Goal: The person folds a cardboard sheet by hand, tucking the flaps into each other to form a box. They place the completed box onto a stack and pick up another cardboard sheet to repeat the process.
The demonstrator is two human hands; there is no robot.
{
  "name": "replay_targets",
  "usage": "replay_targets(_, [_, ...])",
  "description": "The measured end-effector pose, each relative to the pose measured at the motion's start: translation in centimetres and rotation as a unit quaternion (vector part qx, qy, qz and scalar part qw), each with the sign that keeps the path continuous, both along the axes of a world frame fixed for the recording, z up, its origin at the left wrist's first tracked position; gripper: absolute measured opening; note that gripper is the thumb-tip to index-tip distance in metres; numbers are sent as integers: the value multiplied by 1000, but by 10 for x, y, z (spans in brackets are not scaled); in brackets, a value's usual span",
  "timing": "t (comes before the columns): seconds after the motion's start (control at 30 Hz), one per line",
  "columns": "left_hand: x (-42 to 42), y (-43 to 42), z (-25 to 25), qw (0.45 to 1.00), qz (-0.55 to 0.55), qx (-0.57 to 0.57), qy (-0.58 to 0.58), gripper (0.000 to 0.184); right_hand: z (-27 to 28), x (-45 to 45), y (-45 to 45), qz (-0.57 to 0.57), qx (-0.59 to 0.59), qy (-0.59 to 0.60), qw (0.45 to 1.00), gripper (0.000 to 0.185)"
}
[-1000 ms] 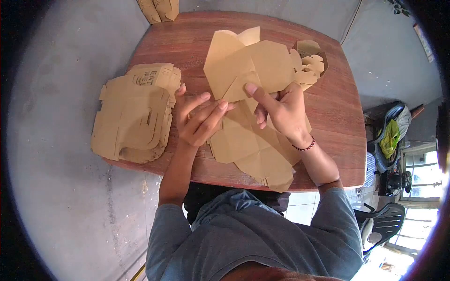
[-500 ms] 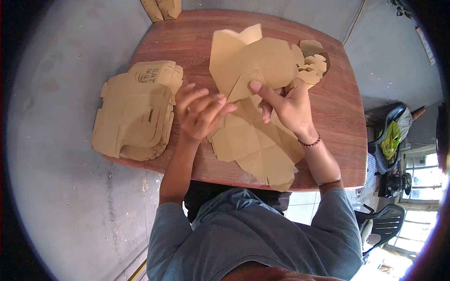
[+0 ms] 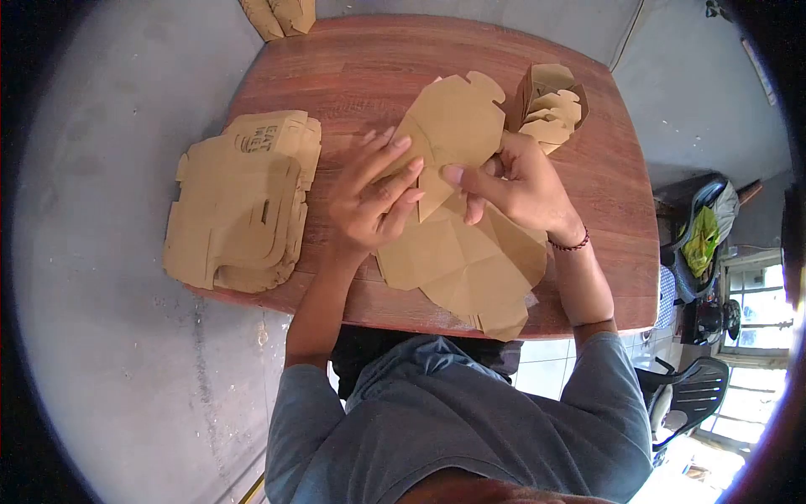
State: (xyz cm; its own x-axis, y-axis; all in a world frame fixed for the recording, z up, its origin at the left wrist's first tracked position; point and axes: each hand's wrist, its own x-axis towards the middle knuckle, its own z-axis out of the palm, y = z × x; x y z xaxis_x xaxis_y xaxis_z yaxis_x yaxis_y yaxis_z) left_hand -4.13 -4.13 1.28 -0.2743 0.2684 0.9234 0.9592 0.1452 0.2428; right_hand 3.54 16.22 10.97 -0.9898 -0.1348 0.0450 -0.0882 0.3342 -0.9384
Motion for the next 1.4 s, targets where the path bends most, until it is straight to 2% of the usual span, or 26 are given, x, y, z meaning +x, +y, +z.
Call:
replay_targets(0.1, [4,2,-2,999,8,26,-27,41,-1,1,-4,-2,-30,9,1000,23])
replay_targets(0.17, [5,3,-1,998,14,45,-29,42,-2,1,-3,3,34,33,999,22])
replay_targets(0.3, [5,6,-5,996,1,86,-18,44,-4,1,-2,2,61,58,996,21])
replay_targets(0.4, [8,7,-8,996,23,84,-17,41,-2,4,-4,2,49,62,997,22])
replay_targets(0.5, [9,3,-5,997,54,59,22,36,2,6,-7,-6,91,24,996,13])
replay_targets(0.67, [8,2,-4,995,68,52,51,35,-5,6,-8,3,122,78,989,12])
replay_targets(0.77, [10,1,-2,994,79,46,62,37,-4,7,-9,3,85,77,993,12])
replay_targets(1.4, [11,-3,2,993,83,42,79,33,-3,9,-7,7,78,56,995,13])
